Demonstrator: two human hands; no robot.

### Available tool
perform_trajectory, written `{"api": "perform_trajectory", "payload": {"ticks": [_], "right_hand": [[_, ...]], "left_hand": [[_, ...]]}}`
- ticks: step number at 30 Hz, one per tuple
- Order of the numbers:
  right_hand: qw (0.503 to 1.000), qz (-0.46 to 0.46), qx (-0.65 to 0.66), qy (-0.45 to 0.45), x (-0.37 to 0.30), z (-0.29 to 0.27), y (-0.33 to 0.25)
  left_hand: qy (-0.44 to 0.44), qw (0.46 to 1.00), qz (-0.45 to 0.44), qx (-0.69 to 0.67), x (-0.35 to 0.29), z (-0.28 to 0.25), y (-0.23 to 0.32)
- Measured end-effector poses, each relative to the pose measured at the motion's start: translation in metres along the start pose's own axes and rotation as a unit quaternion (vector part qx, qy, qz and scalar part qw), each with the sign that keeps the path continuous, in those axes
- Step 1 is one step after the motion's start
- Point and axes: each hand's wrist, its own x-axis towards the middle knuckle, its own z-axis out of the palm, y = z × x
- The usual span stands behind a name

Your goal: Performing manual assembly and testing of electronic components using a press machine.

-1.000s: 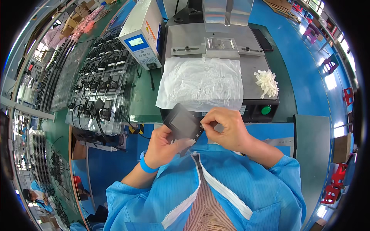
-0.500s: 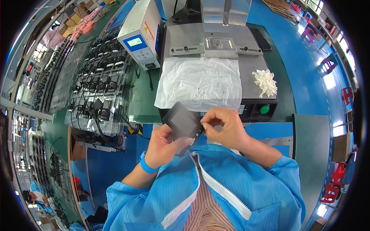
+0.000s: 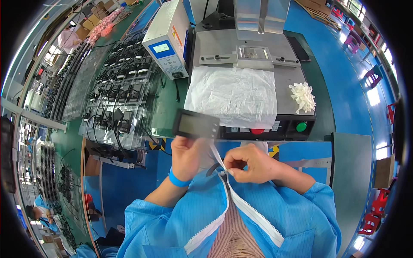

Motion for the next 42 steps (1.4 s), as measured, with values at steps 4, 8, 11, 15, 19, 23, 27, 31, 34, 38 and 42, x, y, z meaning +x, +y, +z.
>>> {"api": "perform_trajectory", "payload": {"ticks": [4,8,11,15,19,23,27,31,34,38,42], "right_hand": [[0.999,-0.017,-0.011,-0.026,-0.014,-0.004,-0.002],[0.991,0.099,-0.005,0.095,-0.029,-0.042,-0.006],[0.95,0.07,-0.015,0.305,-0.033,-0.079,-0.008],[0.892,0.007,-0.119,0.436,-0.049,-0.142,0.013],[0.829,0.067,-0.373,0.411,-0.067,-0.174,0.04],[0.815,0.023,-0.388,0.43,-0.071,-0.16,0.043],[0.825,0.03,-0.291,0.483,-0.079,-0.163,0.044],[0.83,0.043,-0.234,0.504,-0.079,-0.169,0.045],[0.819,0.025,-0.376,0.432,-0.07,-0.176,0.044],[0.749,0.183,-0.482,0.416,-0.063,-0.181,0.025],[0.762,0.228,-0.431,0.427,-0.072,-0.176,0.018]], "left_hand": [[0.076,0.996,-0.019,-0.046,0.016,-0.014,0.003],[0.06,0.996,-0.059,0.006,0.017,-0.016,0.007],[0.066,0.992,-0.084,0.068,0.012,-0.03,0.009],[0.036,0.995,-0.076,0.056,0.012,-0.034,0.012],[0.031,0.993,-0.104,-0.038,0.016,-0.028,0.012],[0.009,0.995,-0.091,-0.033,0.014,-0.027,0.013],[0.012,0.995,-0.093,-0.025,0.011,-0.028,0.016],[0.018,0.995,-0.095,-0.01,0.009,-0.027,0.013],[0.004,0.996,-0.083,0.015,0.007,-0.023,0.008],[0.008,0.996,-0.083,0.021,0.003,-0.024,0.007],[0.011,0.997,-0.077,0.022,0.002,-0.029,0.008]]}}
